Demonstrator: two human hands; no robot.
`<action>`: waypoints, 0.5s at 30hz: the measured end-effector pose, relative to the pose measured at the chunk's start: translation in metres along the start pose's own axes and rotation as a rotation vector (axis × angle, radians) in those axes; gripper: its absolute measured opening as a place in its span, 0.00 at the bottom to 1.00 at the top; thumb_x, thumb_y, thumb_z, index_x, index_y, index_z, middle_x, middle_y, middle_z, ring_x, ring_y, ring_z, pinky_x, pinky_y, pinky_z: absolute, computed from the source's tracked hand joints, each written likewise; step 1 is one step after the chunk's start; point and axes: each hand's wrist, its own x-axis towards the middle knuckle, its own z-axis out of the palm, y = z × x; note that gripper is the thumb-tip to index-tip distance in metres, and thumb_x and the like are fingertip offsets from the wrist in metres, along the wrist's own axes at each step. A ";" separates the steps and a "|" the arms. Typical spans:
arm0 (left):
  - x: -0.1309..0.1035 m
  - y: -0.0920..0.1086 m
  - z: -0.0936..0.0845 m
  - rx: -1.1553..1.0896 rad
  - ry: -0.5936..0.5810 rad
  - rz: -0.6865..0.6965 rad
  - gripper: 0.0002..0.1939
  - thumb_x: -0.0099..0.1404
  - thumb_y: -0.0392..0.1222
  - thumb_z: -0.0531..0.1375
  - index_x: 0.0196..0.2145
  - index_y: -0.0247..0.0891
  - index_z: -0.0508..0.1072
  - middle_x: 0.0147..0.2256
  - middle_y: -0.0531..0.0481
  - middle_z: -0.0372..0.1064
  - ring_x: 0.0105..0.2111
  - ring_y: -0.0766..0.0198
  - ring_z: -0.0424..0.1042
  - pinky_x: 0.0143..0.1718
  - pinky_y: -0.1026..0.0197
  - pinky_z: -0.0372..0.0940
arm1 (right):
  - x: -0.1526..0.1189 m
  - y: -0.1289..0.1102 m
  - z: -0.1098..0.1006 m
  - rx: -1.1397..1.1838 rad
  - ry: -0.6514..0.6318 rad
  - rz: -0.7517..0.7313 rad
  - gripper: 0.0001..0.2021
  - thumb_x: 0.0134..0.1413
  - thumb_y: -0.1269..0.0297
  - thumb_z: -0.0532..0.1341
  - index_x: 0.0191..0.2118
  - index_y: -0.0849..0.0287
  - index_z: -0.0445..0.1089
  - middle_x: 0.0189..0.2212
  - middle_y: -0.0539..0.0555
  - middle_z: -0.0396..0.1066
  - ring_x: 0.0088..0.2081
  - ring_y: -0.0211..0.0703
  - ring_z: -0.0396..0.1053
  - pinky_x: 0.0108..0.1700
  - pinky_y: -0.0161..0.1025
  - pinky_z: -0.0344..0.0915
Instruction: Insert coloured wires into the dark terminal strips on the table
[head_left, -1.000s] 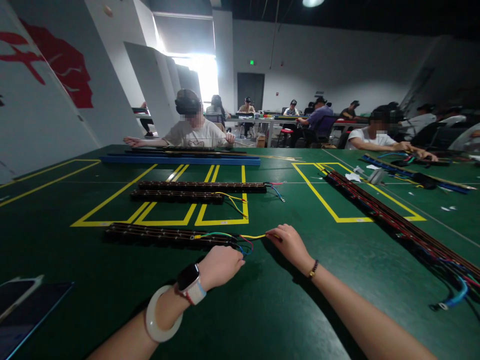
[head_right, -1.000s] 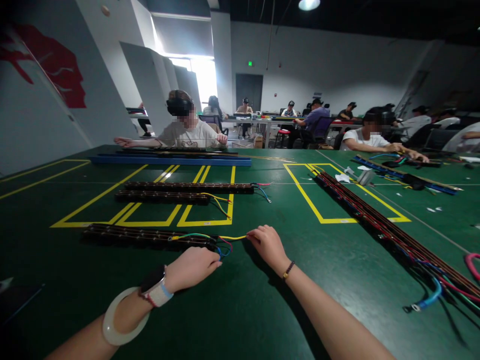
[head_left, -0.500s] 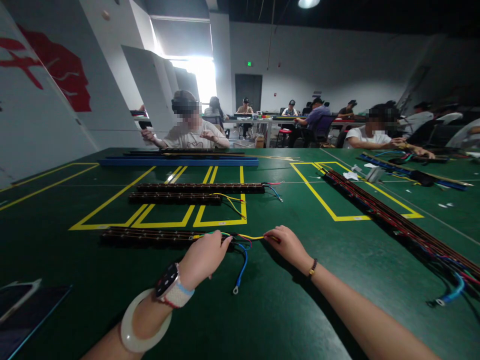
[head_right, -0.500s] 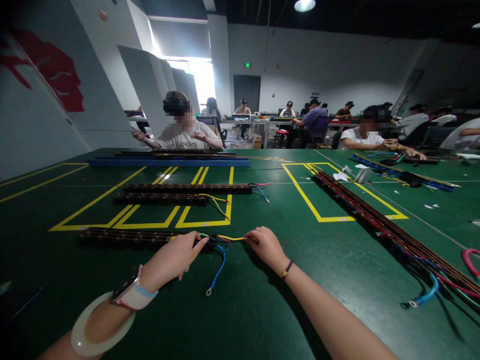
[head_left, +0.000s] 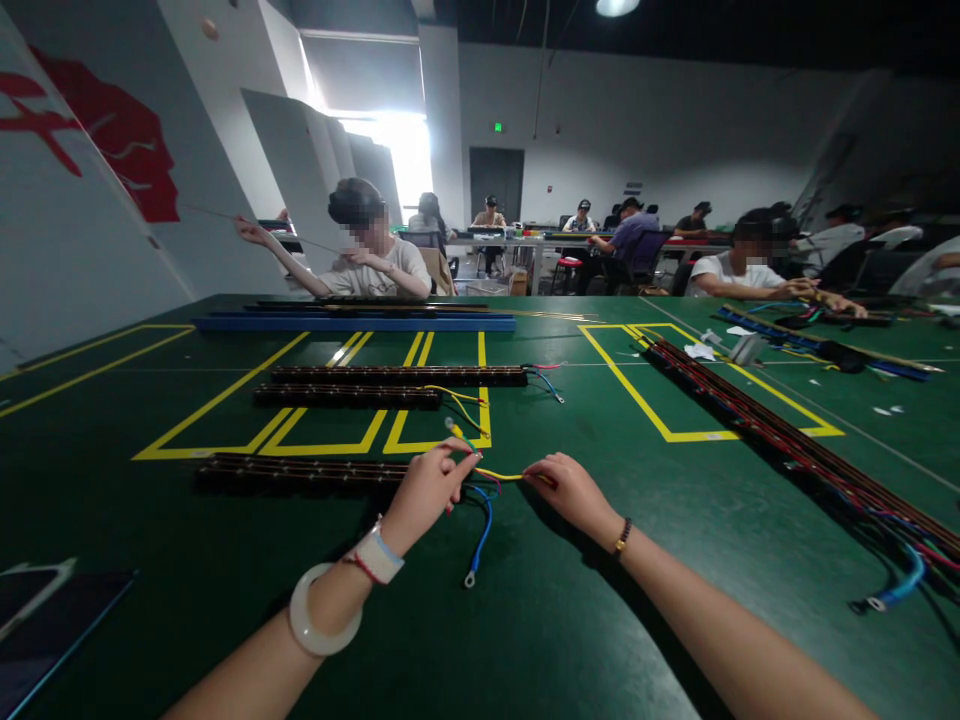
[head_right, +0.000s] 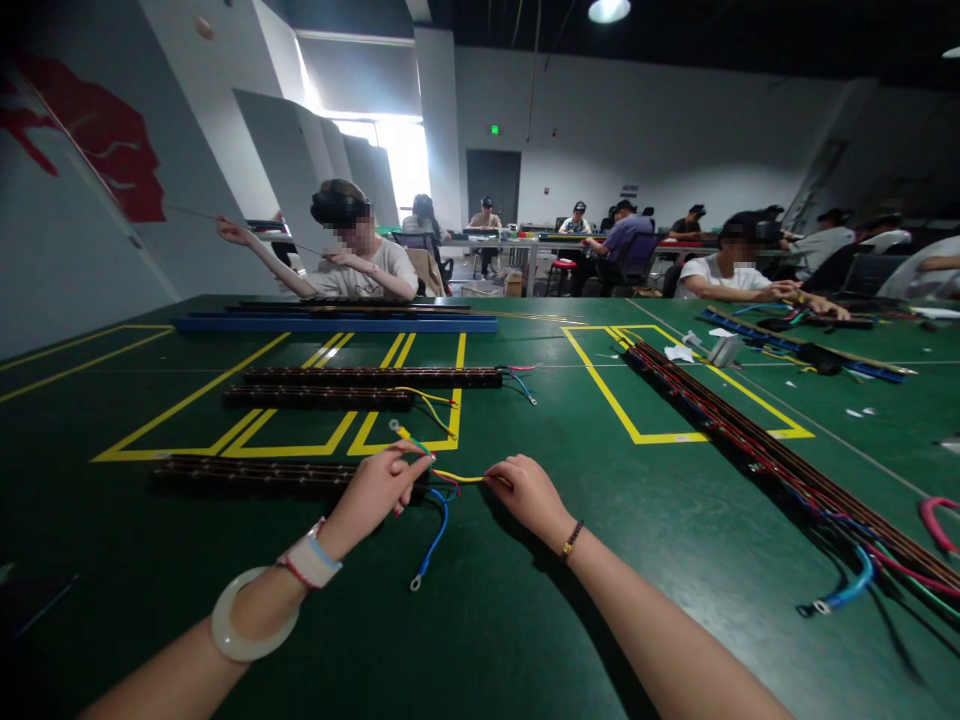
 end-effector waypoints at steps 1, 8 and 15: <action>-0.004 0.002 0.004 0.081 -0.021 0.057 0.19 0.63 0.56 0.52 0.41 0.39 0.70 0.18 0.56 0.63 0.17 0.66 0.64 0.21 0.66 0.57 | 0.000 0.000 0.000 0.001 -0.004 0.000 0.06 0.59 0.64 0.58 0.37 0.57 0.73 0.29 0.52 0.71 0.34 0.41 0.66 0.38 0.36 0.61; -0.017 -0.007 0.028 0.424 -0.076 0.326 0.18 0.66 0.53 0.51 0.46 0.43 0.72 0.31 0.46 0.73 0.31 0.59 0.71 0.35 0.63 0.58 | 0.000 0.000 0.000 0.014 -0.015 0.005 0.06 0.59 0.66 0.59 0.37 0.57 0.73 0.30 0.52 0.72 0.36 0.41 0.67 0.39 0.36 0.61; -0.021 -0.005 0.030 0.450 -0.106 0.204 0.16 0.64 0.52 0.52 0.42 0.40 0.70 0.29 0.45 0.71 0.28 0.57 0.71 0.33 0.61 0.59 | 0.002 -0.001 -0.003 -0.026 -0.045 0.029 0.07 0.59 0.63 0.59 0.39 0.56 0.72 0.32 0.52 0.72 0.36 0.41 0.67 0.41 0.38 0.59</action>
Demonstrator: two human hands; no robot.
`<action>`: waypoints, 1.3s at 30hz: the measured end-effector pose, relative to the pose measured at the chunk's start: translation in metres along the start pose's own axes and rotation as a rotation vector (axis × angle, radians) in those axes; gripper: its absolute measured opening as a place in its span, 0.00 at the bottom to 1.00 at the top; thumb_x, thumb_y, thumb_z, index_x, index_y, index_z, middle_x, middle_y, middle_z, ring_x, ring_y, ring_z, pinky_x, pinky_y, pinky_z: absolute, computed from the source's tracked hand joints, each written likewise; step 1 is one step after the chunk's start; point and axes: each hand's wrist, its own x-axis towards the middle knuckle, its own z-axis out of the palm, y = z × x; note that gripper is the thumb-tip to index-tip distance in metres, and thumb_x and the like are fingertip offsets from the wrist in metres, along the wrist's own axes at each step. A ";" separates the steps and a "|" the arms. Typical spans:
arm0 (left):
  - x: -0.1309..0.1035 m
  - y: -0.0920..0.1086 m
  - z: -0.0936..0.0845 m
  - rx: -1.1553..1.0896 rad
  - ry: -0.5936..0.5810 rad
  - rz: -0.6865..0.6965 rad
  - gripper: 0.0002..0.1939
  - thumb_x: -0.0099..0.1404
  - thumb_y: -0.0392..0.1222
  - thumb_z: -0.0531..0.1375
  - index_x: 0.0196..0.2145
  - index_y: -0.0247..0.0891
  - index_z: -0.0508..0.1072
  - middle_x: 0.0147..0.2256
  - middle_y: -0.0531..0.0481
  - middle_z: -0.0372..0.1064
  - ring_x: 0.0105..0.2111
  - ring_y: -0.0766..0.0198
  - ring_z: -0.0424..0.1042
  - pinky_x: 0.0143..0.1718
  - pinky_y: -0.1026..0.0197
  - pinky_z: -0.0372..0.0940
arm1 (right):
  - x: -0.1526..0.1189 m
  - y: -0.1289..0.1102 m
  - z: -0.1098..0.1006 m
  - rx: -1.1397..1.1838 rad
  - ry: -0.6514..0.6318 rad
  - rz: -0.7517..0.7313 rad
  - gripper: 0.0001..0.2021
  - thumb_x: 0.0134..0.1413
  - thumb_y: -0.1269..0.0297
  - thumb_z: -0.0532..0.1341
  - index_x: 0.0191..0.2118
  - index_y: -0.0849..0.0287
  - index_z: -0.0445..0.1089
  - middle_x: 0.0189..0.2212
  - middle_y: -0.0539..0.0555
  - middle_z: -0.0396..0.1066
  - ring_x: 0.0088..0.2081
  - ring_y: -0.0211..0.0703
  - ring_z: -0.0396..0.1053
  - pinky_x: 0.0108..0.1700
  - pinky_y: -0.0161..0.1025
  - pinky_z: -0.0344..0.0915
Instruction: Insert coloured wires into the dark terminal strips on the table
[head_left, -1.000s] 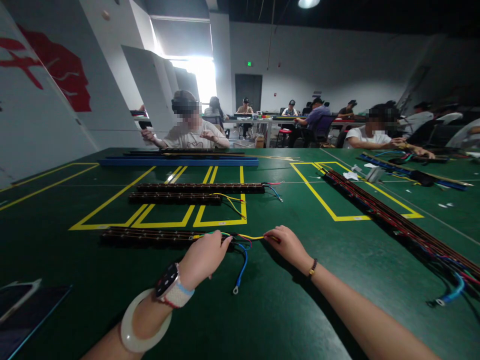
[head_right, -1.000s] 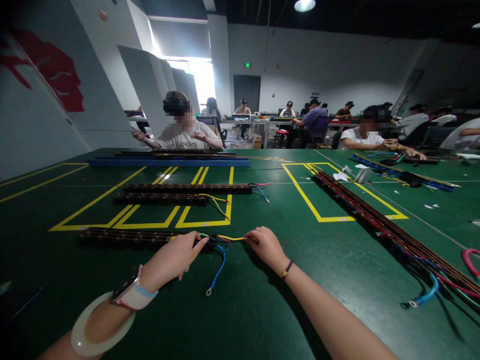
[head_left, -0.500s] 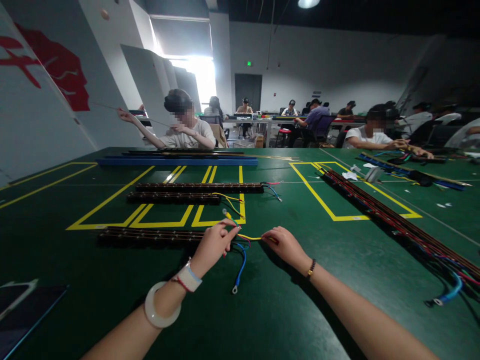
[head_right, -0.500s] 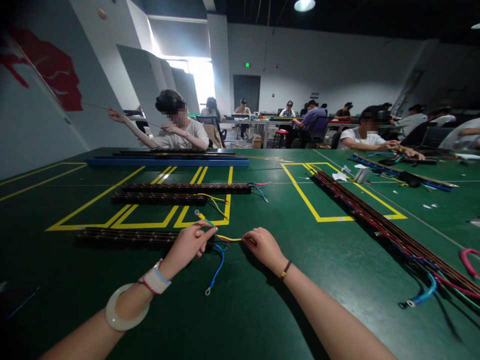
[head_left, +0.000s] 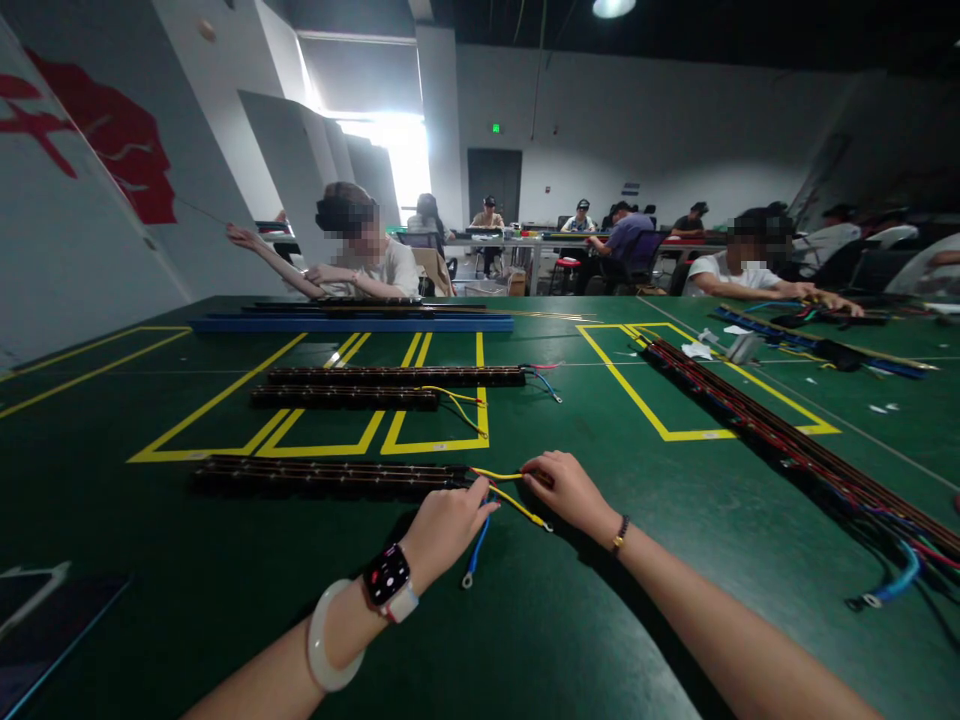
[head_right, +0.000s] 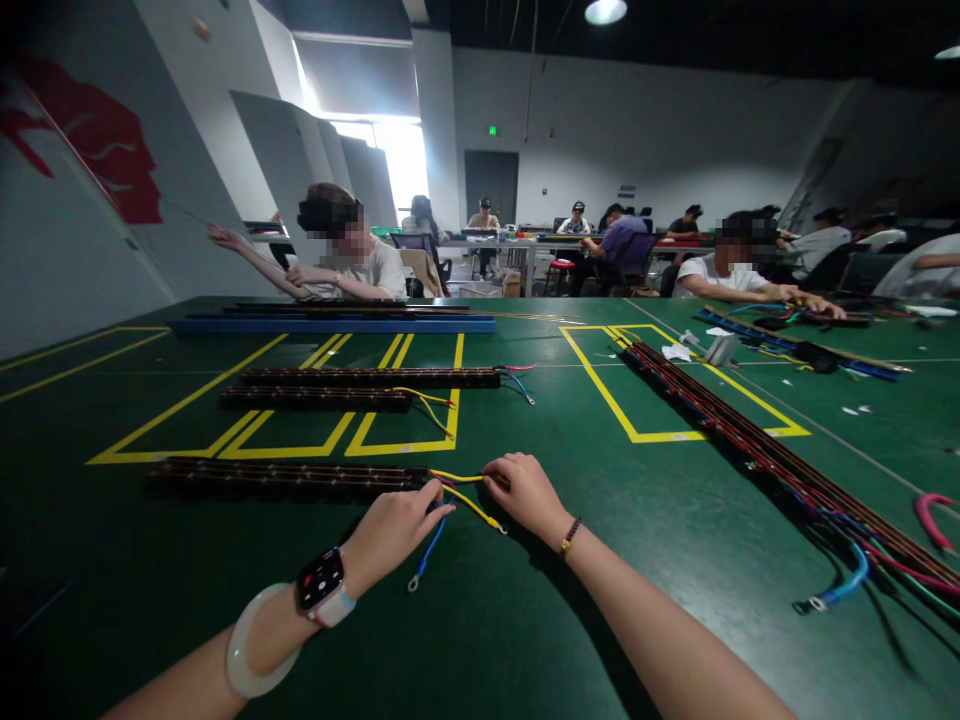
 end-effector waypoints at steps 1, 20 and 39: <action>-0.001 0.002 -0.001 -0.014 -0.005 -0.032 0.16 0.64 0.52 0.53 0.41 0.39 0.70 0.29 0.45 0.71 0.29 0.56 0.71 0.34 0.61 0.60 | 0.000 -0.001 -0.001 -0.015 -0.009 0.001 0.07 0.58 0.61 0.59 0.39 0.55 0.72 0.32 0.52 0.72 0.37 0.41 0.67 0.41 0.38 0.58; 0.004 -0.006 0.011 -0.274 -0.086 -0.238 0.23 0.65 0.58 0.46 0.28 0.37 0.69 0.21 0.51 0.66 0.17 0.64 0.66 0.20 0.63 0.58 | 0.001 -0.031 -0.014 0.097 -0.108 0.116 0.02 0.53 0.70 0.60 0.35 0.58 0.68 0.32 0.52 0.72 0.35 0.42 0.69 0.35 0.35 0.61; 0.007 0.002 0.022 -1.626 -0.190 -0.473 0.08 0.65 0.37 0.55 0.37 0.30 0.71 0.32 0.42 0.74 0.32 0.61 0.75 0.42 0.56 0.67 | -0.011 -0.067 -0.010 -0.557 -0.079 -0.228 0.05 0.57 0.75 0.56 0.38 0.59 0.65 0.34 0.53 0.66 0.32 0.42 0.66 0.33 0.39 0.58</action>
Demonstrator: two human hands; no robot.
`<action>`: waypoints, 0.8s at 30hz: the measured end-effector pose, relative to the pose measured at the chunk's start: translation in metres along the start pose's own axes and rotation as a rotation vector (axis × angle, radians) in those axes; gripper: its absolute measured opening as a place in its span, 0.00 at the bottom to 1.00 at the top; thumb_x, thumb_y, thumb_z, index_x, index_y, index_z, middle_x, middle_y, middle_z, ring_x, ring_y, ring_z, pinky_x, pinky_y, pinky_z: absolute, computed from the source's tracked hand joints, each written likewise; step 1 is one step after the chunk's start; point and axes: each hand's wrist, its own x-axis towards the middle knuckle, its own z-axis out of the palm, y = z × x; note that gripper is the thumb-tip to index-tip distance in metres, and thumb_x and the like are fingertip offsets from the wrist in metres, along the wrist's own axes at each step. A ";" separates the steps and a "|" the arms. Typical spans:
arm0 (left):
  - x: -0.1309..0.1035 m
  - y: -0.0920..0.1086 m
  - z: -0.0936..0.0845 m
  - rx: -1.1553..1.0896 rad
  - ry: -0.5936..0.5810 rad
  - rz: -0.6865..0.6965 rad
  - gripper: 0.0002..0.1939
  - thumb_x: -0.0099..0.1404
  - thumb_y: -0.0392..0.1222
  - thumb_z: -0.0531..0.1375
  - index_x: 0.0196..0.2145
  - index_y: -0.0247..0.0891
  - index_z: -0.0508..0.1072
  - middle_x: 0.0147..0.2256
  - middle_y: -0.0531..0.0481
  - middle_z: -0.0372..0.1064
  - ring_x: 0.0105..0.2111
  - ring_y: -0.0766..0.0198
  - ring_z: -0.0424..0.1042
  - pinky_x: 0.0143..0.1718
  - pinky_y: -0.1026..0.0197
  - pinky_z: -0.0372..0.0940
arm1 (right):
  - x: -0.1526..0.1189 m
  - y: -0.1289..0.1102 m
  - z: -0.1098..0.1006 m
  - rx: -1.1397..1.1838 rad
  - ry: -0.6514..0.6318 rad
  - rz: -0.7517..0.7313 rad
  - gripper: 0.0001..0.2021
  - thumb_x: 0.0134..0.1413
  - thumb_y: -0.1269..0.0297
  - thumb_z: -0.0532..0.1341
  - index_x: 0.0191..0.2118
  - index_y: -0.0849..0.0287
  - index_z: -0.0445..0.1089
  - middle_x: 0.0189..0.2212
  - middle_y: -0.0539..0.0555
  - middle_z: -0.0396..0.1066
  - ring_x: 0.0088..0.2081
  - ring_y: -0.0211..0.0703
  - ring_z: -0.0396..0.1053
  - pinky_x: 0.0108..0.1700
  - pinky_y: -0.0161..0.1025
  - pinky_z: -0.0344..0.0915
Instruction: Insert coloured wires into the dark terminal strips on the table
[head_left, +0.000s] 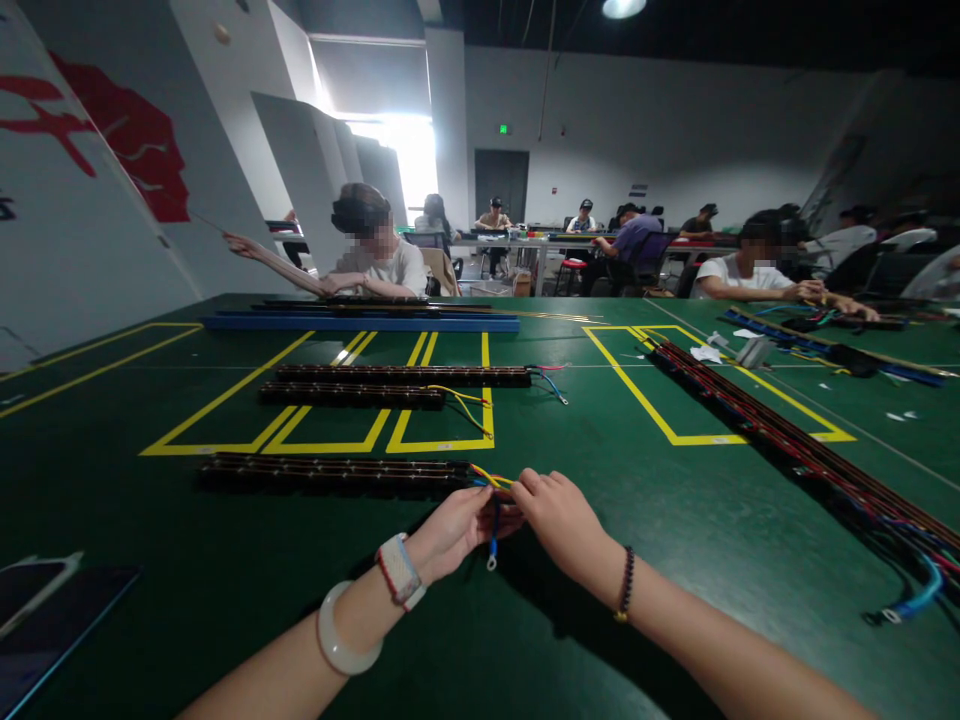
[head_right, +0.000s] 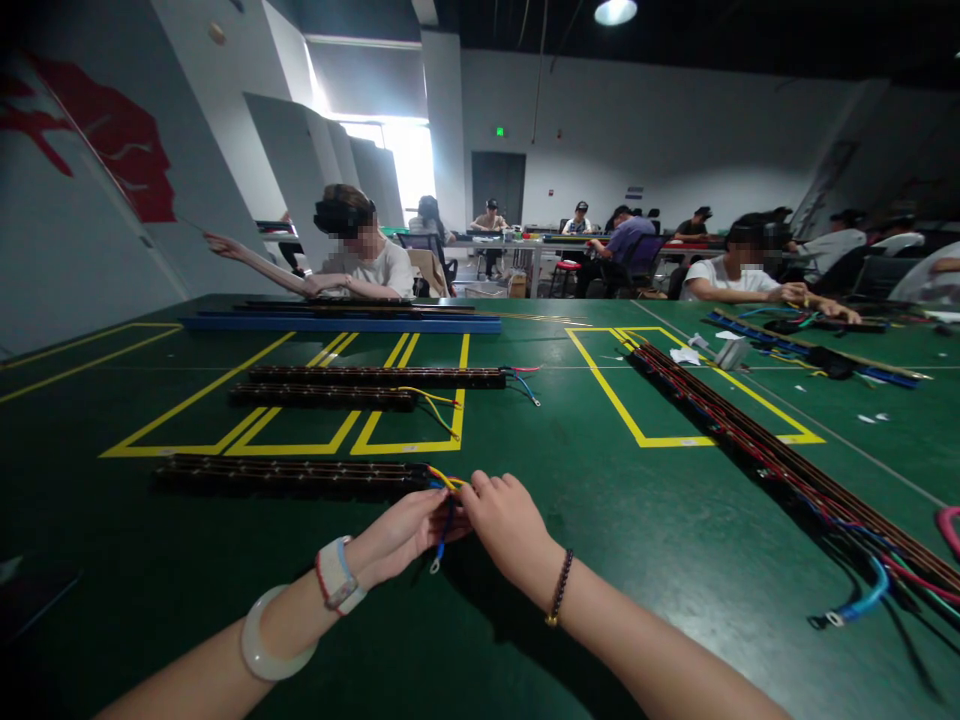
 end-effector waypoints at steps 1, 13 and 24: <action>0.000 -0.001 0.000 -0.015 0.008 0.012 0.07 0.65 0.36 0.54 0.37 0.31 0.71 0.32 0.43 0.74 0.32 0.62 0.74 0.42 0.56 0.66 | -0.001 -0.003 -0.002 -0.030 0.024 -0.037 0.04 0.58 0.74 0.56 0.38 0.60 0.65 0.34 0.54 0.66 0.32 0.43 0.66 0.33 0.40 0.58; 0.000 -0.004 -0.003 -0.124 -0.162 -0.004 0.04 0.59 0.35 0.60 0.32 0.32 0.74 0.32 0.47 0.71 0.33 0.67 0.68 0.38 0.65 0.62 | -0.009 -0.030 0.008 -0.147 0.107 -0.112 0.12 0.55 0.75 0.56 0.46 0.67 0.67 0.40 0.61 0.69 0.36 0.47 0.66 0.33 0.43 0.61; 0.003 -0.009 -0.003 -0.110 -0.087 0.025 0.05 0.59 0.38 0.63 0.30 0.32 0.73 0.29 0.48 0.71 0.32 0.65 0.70 0.37 0.64 0.62 | -0.014 -0.026 -0.048 0.198 -0.009 0.093 0.12 0.54 0.58 0.62 0.42 0.57 0.70 0.40 0.55 0.69 0.41 0.47 0.65 0.43 0.44 0.61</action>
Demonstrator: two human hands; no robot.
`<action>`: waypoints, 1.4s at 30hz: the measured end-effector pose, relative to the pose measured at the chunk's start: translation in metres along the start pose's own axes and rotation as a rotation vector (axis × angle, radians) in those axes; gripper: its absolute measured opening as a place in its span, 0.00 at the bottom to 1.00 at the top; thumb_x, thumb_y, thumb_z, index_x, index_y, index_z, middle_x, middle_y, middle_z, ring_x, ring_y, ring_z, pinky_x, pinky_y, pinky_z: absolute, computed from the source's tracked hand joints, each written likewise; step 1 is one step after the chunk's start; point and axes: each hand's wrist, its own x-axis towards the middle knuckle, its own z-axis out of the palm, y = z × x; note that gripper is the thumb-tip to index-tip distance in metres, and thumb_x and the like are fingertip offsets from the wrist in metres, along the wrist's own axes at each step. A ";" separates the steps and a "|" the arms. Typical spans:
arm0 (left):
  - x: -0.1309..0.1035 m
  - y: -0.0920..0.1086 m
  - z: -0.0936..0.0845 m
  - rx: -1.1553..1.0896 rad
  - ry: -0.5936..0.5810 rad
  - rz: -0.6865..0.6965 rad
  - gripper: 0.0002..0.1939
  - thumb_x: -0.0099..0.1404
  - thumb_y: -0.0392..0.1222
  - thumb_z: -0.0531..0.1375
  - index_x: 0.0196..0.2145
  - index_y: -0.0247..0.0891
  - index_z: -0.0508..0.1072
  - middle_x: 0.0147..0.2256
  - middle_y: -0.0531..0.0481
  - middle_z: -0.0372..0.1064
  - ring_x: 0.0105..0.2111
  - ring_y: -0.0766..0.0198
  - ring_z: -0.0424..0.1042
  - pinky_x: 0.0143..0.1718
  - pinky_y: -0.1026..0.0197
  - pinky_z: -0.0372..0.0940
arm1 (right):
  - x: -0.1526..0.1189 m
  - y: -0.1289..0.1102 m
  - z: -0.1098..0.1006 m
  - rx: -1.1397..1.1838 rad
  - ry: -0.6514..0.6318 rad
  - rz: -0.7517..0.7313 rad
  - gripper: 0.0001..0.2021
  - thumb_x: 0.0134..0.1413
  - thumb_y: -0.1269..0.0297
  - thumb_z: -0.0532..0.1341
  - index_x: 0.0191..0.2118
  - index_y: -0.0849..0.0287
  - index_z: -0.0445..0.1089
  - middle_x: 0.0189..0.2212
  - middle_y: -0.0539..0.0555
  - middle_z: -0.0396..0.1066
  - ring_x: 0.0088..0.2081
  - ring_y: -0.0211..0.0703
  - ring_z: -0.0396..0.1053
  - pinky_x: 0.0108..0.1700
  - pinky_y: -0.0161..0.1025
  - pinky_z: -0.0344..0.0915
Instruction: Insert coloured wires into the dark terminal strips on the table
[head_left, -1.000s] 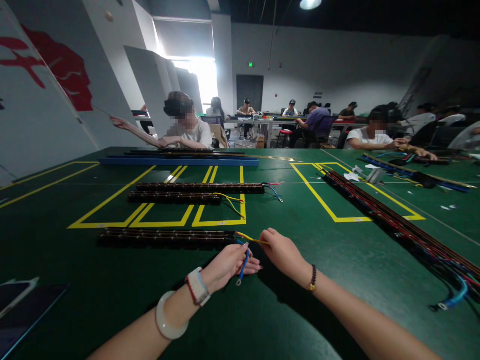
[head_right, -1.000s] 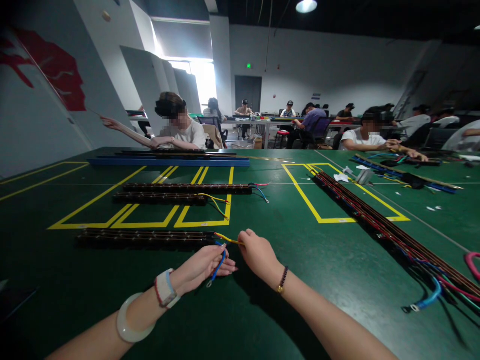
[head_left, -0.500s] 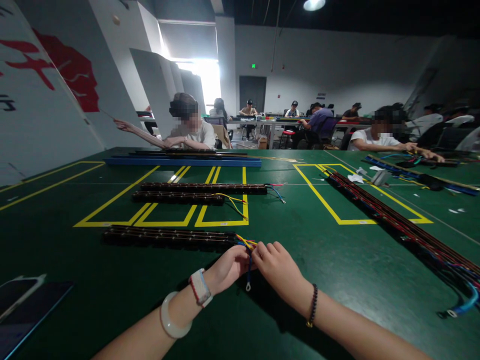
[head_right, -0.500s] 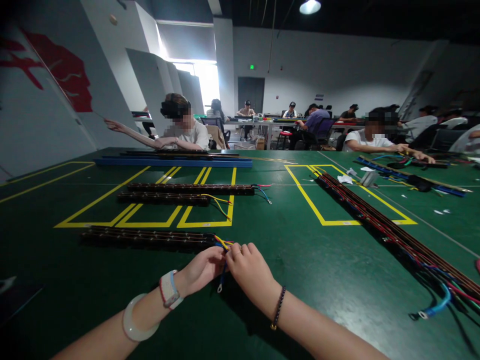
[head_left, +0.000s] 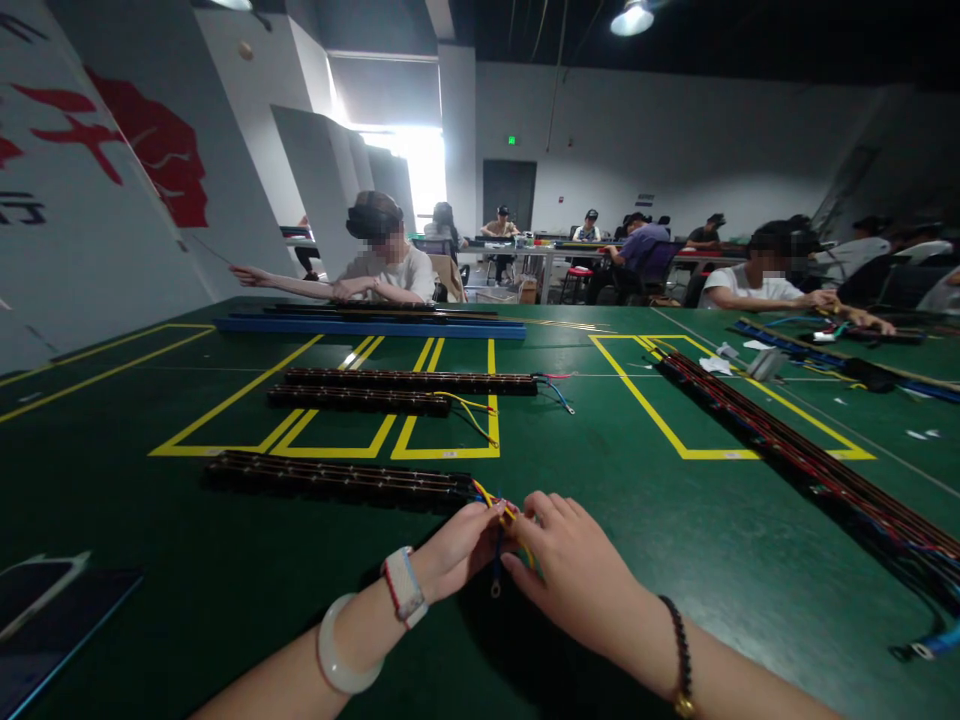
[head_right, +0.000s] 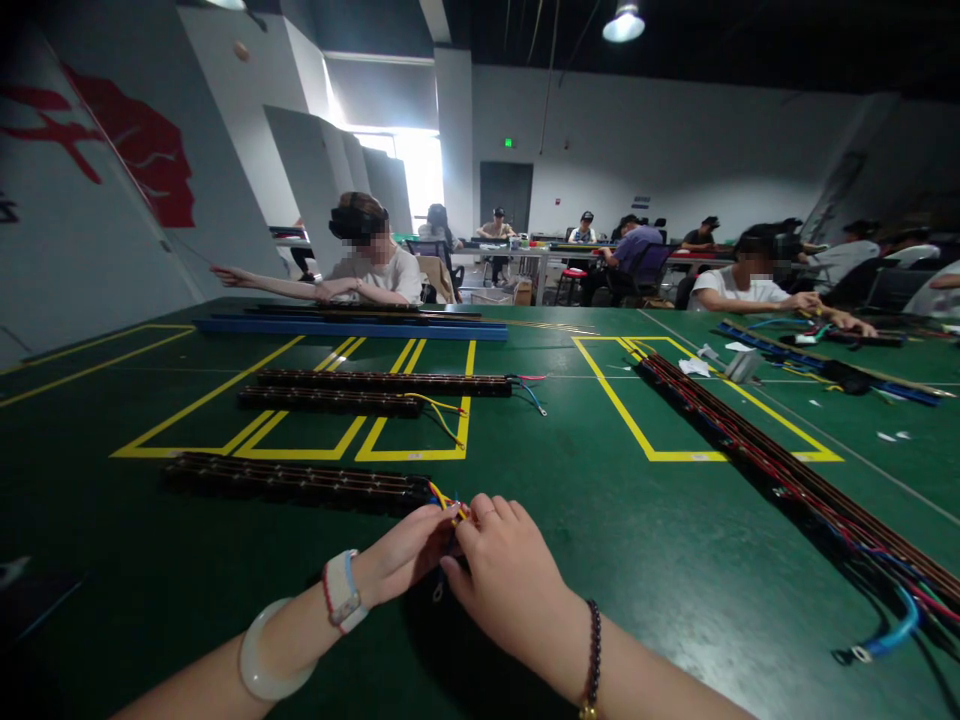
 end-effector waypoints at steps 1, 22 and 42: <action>0.000 0.000 0.000 0.001 -0.015 -0.013 0.05 0.59 0.38 0.62 0.30 0.32 0.72 0.29 0.48 0.71 0.32 0.64 0.70 0.38 0.63 0.62 | 0.000 0.001 -0.004 -0.005 -0.014 0.005 0.12 0.53 0.57 0.62 0.42 0.56 0.70 0.38 0.54 0.69 0.40 0.47 0.65 0.42 0.44 0.61; 0.000 -0.001 -0.003 0.067 -0.006 -0.005 0.11 0.64 0.47 0.56 0.31 0.36 0.65 0.26 0.51 0.68 0.28 0.64 0.71 0.41 0.53 0.66 | 0.024 0.072 0.018 0.004 0.138 0.058 0.06 0.57 0.75 0.55 0.37 0.59 0.65 0.30 0.52 0.69 0.35 0.42 0.67 0.38 0.37 0.59; -0.002 0.004 -0.003 -0.023 -0.160 -0.075 0.12 0.65 0.44 0.55 0.33 0.31 0.69 0.33 0.40 0.74 0.40 0.55 0.74 0.52 0.49 0.59 | 0.008 0.095 0.062 -0.038 0.385 -0.195 0.12 0.58 0.60 0.59 0.46 0.58 0.68 0.40 0.56 0.69 0.43 0.44 0.64 0.51 0.45 0.57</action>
